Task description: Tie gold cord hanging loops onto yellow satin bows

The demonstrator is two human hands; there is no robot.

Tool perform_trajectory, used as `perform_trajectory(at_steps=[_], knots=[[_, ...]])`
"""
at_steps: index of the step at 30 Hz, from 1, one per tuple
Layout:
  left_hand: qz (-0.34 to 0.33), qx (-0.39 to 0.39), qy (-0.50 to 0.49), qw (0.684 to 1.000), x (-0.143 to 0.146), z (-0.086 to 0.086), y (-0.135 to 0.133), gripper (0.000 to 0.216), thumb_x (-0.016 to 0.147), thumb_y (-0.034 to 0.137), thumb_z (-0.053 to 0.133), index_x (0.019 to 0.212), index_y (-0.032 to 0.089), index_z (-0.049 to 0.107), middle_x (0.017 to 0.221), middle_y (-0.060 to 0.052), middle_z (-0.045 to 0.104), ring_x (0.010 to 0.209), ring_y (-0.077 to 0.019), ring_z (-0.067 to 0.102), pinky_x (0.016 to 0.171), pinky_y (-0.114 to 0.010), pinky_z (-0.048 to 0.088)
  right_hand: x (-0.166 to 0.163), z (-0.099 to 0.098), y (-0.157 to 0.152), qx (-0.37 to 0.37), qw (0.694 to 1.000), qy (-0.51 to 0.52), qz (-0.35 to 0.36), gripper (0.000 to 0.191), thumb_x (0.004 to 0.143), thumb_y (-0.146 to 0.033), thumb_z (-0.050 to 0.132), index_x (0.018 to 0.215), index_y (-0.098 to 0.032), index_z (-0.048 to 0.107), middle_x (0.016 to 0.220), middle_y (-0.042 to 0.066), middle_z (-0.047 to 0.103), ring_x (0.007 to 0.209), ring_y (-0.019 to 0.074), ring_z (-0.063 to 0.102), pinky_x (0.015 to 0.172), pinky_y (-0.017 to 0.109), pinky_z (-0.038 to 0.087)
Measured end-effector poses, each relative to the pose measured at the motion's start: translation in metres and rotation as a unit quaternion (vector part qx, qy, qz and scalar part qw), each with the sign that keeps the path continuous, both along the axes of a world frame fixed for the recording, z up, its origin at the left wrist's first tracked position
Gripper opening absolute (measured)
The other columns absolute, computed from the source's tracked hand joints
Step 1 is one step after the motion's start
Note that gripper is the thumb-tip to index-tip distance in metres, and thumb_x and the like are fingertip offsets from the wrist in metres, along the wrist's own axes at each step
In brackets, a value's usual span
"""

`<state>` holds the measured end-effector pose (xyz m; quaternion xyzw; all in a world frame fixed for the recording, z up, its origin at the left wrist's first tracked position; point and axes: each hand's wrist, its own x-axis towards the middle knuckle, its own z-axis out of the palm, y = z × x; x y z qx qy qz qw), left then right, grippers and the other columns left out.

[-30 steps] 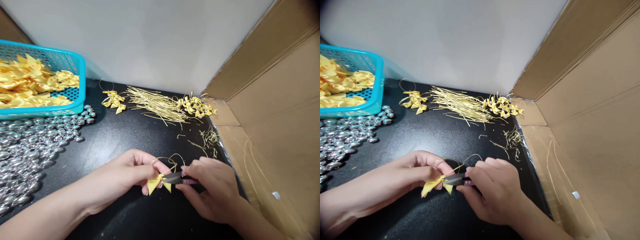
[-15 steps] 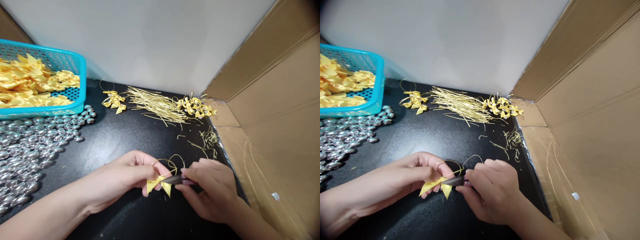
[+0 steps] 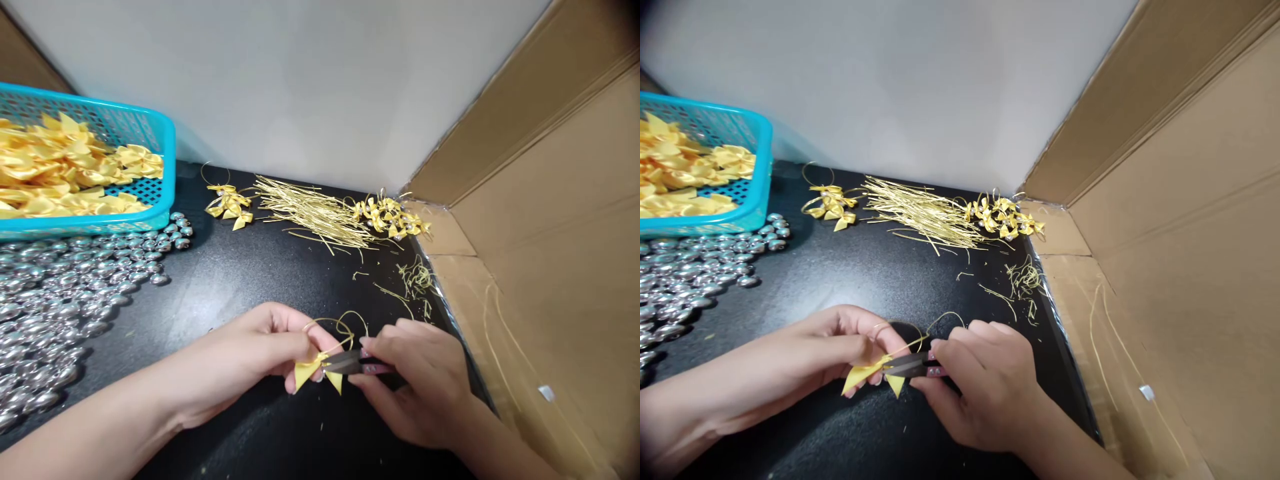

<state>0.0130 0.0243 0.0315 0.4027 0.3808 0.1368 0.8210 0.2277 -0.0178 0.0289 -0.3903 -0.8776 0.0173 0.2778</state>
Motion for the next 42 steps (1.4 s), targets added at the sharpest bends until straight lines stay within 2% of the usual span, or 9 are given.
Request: perform_trajectory(at_steps=[12, 21, 24, 29, 35, 39, 42], knots=[[0.002, -0.02, -0.013, 1.0, 0.001, -0.001, 0.001, 0.021, 0.069, 0.02, 0.058, 0.076, 0.015, 0.077, 0.07, -0.003, 0.068, 0.059, -0.0094, 0.047, 0.055, -0.018, 0.036, -0.002, 0.004, 0.002, 0.018, 1.0, -0.015, -0.007, 0.01, 0.087, -0.028, 0.057, 0.082, -0.019, 0.054, 0.058, -0.002, 0.058, 0.048, 0.0129, 0.043, 0.049, 0.027, 0.029], [-0.001, 0.01, -0.003, 1.0, 0.0, -0.002, 0.001, 0.02, 0.072, 0.021, 0.058, 0.077, 0.016, 0.077, 0.069, -0.002, 0.067, 0.059, -0.0096, 0.047, 0.056, -0.019, 0.036, -0.002, 0.002, 0.002, 0.012, 1.0, 0.021, -0.01, 0.009, 0.086, -0.025, 0.057, 0.082, -0.019, 0.053, 0.057, -0.002, 0.059, 0.046, 0.012, 0.046, 0.048, 0.026, 0.032], [0.012, 0.047, 0.04, 0.998, 0.001, 0.001, 0.0, 0.019, 0.074, 0.022, 0.06, 0.079, 0.017, 0.077, 0.065, 0.0, 0.065, 0.059, -0.0104, 0.048, 0.056, -0.02, 0.036, -0.003, 0.003, -0.001, -0.017, 0.998, 0.057, -0.027, 0.009, 0.084, -0.026, 0.058, 0.084, -0.019, 0.053, 0.057, -0.003, 0.058, 0.046, 0.0115, 0.048, 0.047, 0.024, 0.035], [0.015, 0.137, 0.086, 0.987, 0.002, 0.003, -0.004, 0.028, 0.082, 0.04, 0.058, 0.081, 0.017, 0.073, 0.068, 0.0, 0.062, 0.063, -0.0127, 0.049, 0.055, -0.021, 0.035, -0.009, 0.0, -0.009, -0.055, 0.99, 0.101, -0.077, 0.008, 0.083, -0.026, 0.059, 0.083, -0.02, 0.054, 0.061, -0.002, 0.062, 0.048, 0.011, 0.056, 0.047, 0.022, 0.041], [0.032, 0.278, 0.128, 0.951, 0.005, 0.009, -0.009, 0.027, 0.086, 0.034, 0.052, 0.075, 0.017, 0.07, 0.069, 0.0, 0.06, 0.067, -0.0144, 0.052, 0.058, -0.022, 0.039, -0.013, -0.003, -0.013, -0.068, 0.982, 0.134, -0.11, 0.006, 0.081, -0.023, 0.061, 0.083, -0.019, 0.055, 0.061, -0.001, 0.062, 0.05, 0.0113, 0.059, 0.046, 0.02, 0.044], [0.041, 0.323, 0.156, 0.933, 0.005, 0.012, -0.01, 0.027, 0.087, 0.034, 0.052, 0.072, 0.018, 0.067, 0.074, -0.001, 0.063, 0.072, -0.0165, 0.057, 0.065, -0.023, 0.042, -0.013, -0.002, -0.014, -0.084, 0.979, 0.15, -0.113, 0.008, 0.08, -0.021, 0.062, 0.084, -0.019, 0.056, 0.063, -0.001, 0.062, 0.05, 0.0104, 0.058, 0.048, 0.019, 0.046], [0.037, 0.333, 0.164, 0.928, 0.005, 0.013, -0.011, 0.026, 0.088, 0.034, 0.052, 0.074, 0.019, 0.068, 0.073, 0.0, 0.062, 0.071, -0.016, 0.057, 0.064, -0.022, 0.042, -0.013, -0.003, -0.014, -0.089, 0.976, 0.156, -0.12, 0.007, 0.079, -0.02, 0.062, 0.083, -0.019, 0.056, 0.063, -0.001, 0.062, 0.051, 0.0106, 0.059, 0.048, 0.02, 0.046]])
